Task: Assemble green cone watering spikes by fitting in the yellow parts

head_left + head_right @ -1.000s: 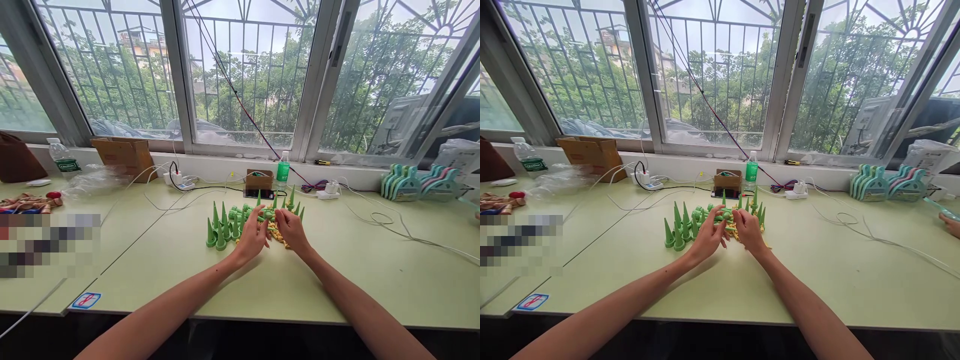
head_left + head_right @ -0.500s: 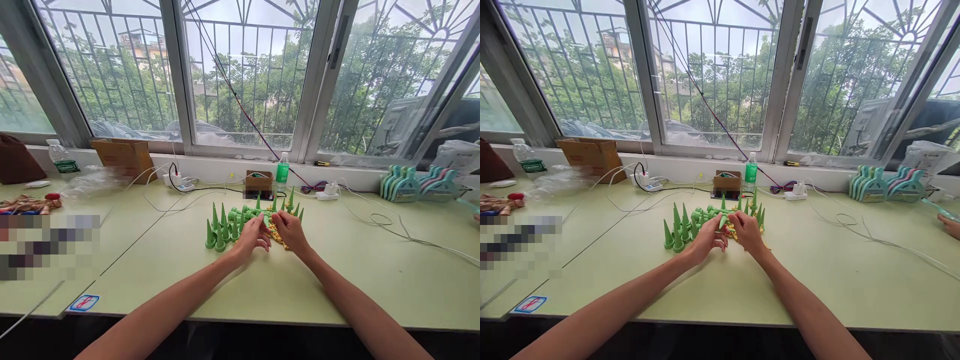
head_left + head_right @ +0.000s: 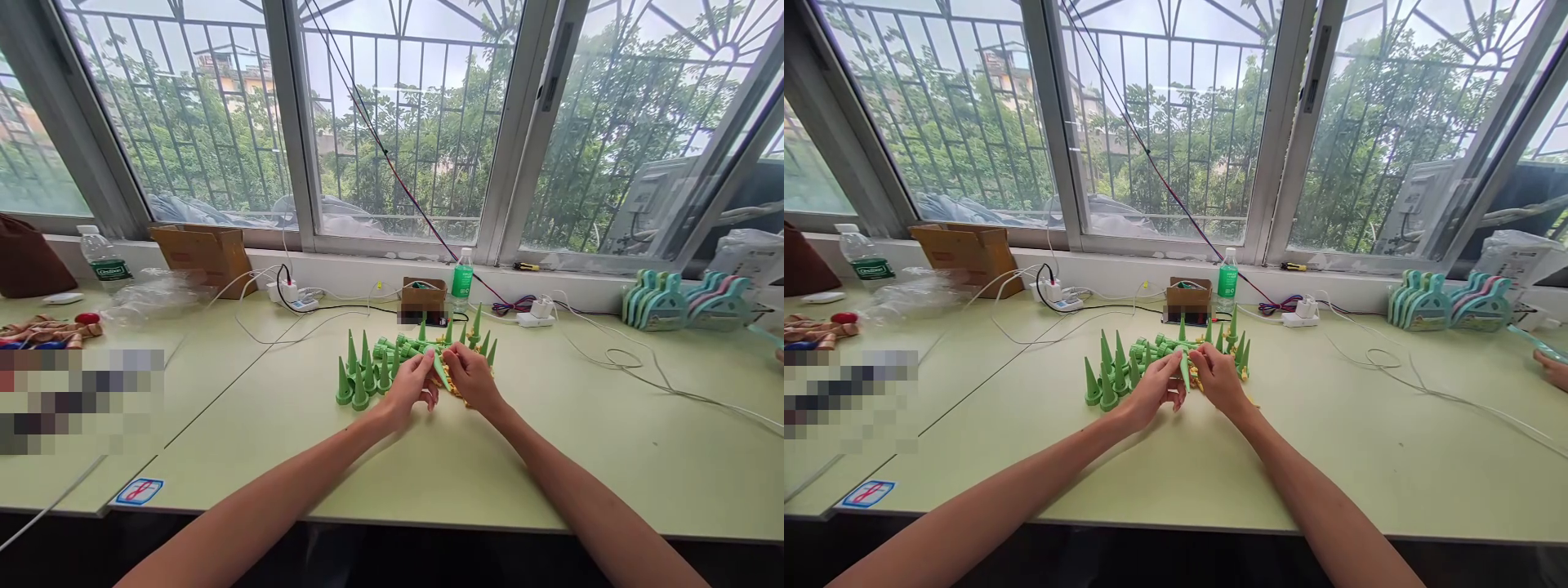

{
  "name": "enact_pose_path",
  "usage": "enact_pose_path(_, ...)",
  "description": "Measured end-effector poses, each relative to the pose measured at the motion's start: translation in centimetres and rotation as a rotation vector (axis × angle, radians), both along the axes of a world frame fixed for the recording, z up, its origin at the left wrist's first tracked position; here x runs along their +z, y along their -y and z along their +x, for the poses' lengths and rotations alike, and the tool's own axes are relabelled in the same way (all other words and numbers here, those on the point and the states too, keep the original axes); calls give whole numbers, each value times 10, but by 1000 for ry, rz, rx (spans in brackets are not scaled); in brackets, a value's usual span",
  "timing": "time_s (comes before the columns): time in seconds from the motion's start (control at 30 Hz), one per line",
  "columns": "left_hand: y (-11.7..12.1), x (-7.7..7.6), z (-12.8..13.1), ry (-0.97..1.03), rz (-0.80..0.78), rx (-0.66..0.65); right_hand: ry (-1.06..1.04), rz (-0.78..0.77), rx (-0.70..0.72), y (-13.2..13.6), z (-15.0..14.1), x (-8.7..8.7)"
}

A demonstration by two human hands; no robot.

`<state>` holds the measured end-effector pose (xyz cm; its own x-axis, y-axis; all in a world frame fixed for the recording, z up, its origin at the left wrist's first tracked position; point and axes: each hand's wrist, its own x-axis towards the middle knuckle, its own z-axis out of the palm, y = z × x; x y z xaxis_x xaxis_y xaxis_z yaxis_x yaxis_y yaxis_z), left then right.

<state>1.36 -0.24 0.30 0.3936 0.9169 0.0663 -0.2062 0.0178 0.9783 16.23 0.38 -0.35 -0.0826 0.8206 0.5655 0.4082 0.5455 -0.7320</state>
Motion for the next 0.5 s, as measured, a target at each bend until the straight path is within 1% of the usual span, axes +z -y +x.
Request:
enact_pose_path(0.33,4,4,-1,-7,103,37,46,29,3,-1,1,-1)
enact_pose_path(0.5,5,6,-3,-65,180,44,54,35,-17,-1,2,-1)
